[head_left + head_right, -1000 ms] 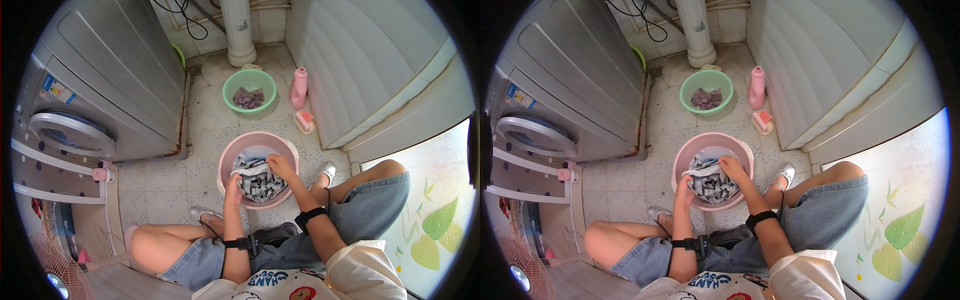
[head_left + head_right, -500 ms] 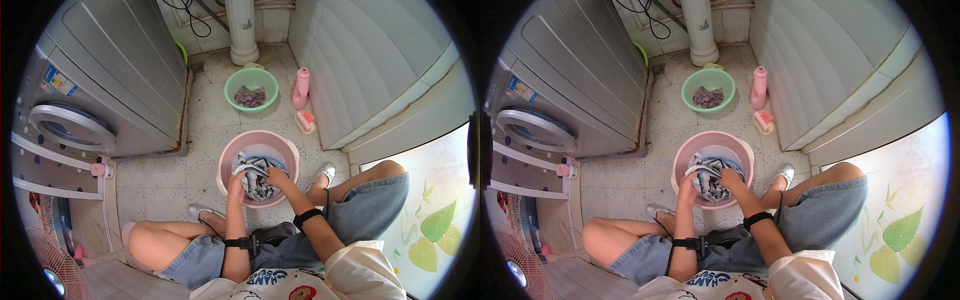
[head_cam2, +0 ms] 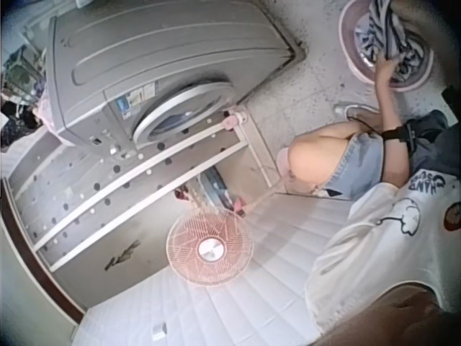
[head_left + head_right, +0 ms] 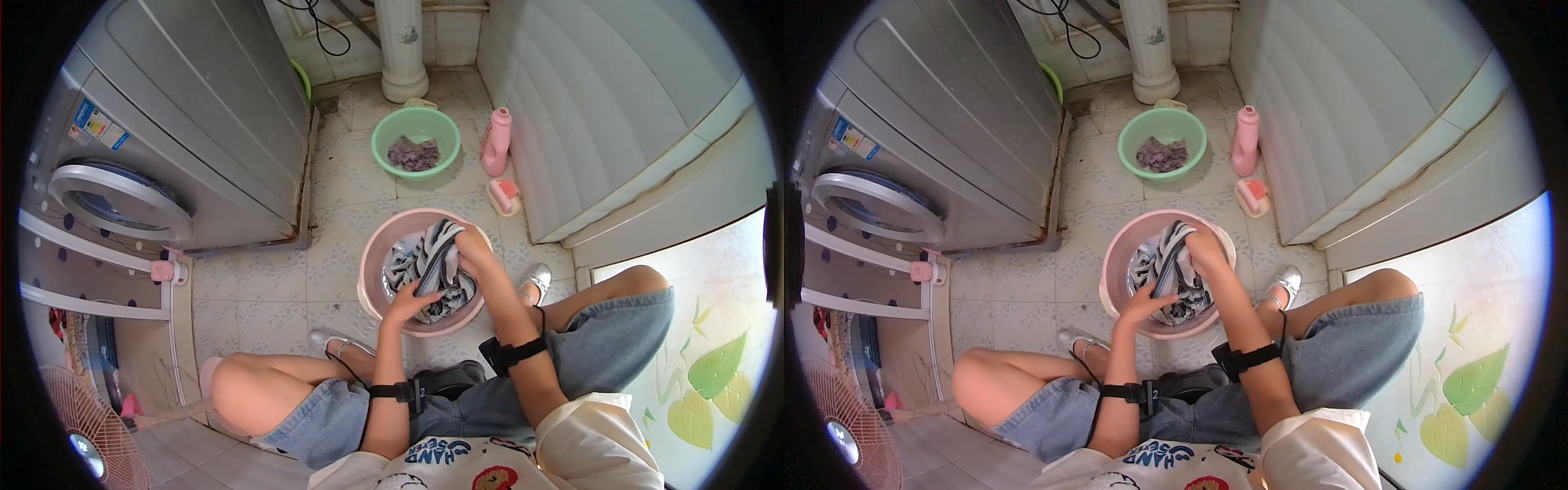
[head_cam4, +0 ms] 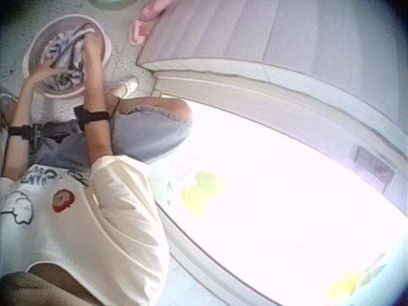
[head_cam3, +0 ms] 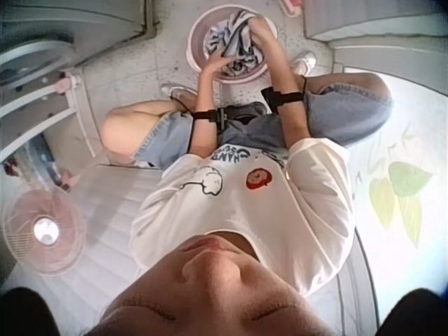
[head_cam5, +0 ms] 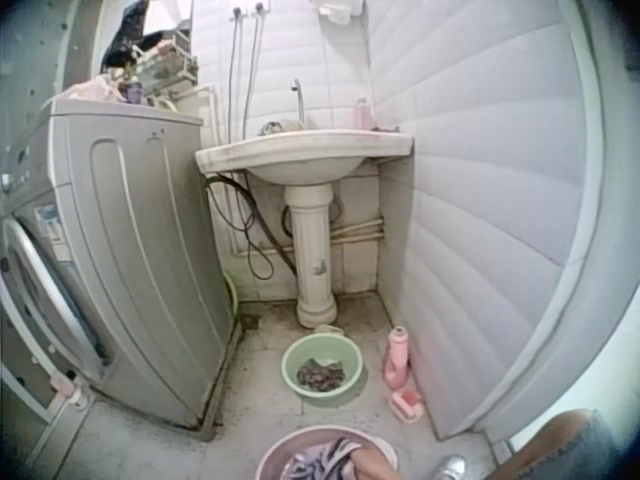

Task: Hand washing a striped garment in a pink bucket with water.

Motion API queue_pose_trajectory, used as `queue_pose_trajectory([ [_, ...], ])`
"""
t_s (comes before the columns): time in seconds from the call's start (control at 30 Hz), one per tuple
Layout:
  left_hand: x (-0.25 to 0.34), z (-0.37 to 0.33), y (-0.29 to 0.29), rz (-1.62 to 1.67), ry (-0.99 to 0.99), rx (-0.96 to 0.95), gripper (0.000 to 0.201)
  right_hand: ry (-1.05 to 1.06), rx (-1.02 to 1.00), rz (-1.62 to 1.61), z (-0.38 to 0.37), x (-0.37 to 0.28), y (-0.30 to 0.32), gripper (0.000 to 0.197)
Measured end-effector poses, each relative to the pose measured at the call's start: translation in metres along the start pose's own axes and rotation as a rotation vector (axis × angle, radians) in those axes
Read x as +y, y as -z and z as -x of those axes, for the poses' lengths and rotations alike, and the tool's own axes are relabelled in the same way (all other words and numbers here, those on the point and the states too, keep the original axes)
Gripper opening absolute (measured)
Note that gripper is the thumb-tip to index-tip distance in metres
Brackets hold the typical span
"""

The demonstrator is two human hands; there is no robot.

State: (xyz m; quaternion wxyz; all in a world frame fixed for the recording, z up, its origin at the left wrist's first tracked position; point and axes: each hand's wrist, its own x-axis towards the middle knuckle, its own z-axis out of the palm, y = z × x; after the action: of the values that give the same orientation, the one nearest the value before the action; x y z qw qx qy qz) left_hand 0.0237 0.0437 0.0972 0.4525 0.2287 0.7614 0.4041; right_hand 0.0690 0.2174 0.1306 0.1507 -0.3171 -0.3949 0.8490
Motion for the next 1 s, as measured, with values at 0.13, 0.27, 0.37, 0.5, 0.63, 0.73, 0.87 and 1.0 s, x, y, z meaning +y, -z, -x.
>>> queue_pose_trajectory([
  [0.13, -0.020, -0.015, -0.003, 0.169, 0.182, -0.067, 0.053, 0.003, 0.101, 0.055, -0.002, 0.019, 0.012, 0.026],
  [0.27, -0.012, -0.007, 0.000, 0.932, 0.239, -0.249, 0.058, -0.101, -0.029, -0.364, 0.002, 0.022, 0.009, 0.028],
  [0.37, -0.026, -0.013, -0.001, 1.127, 0.224, -0.516, 0.073, -0.164, -0.067, -0.389, 0.012, 0.025, -0.005, 0.029],
  [0.5, -0.021, -0.006, -0.017, 1.456, 0.333, -0.330, 0.081, -0.274, -0.395, 0.375, 0.022, 0.037, -0.011, 0.028],
  [0.63, -0.071, -0.021, -0.014, 1.767, 0.125, 0.038, 0.062, -0.283, -0.843, 0.892, 0.039, 0.045, -0.040, 0.029],
  [0.73, -0.120, -0.037, -0.029, 0.583, -0.286, 0.240, 0.034, -0.109, -0.869, 0.787, 0.036, 0.055, -0.034, 0.023],
  [0.87, -0.088, -0.038, -0.049, 1.687, 0.044, 0.028, 0.032, 0.267, -0.261, 1.106, 0.035, 0.090, -0.043, 0.024],
  [1.0, -0.070, -0.039, -0.060, 1.878, 0.122, -0.036, 0.031, 0.332, -0.008, 1.653, 0.021, 0.088, -0.031, 0.022],
])
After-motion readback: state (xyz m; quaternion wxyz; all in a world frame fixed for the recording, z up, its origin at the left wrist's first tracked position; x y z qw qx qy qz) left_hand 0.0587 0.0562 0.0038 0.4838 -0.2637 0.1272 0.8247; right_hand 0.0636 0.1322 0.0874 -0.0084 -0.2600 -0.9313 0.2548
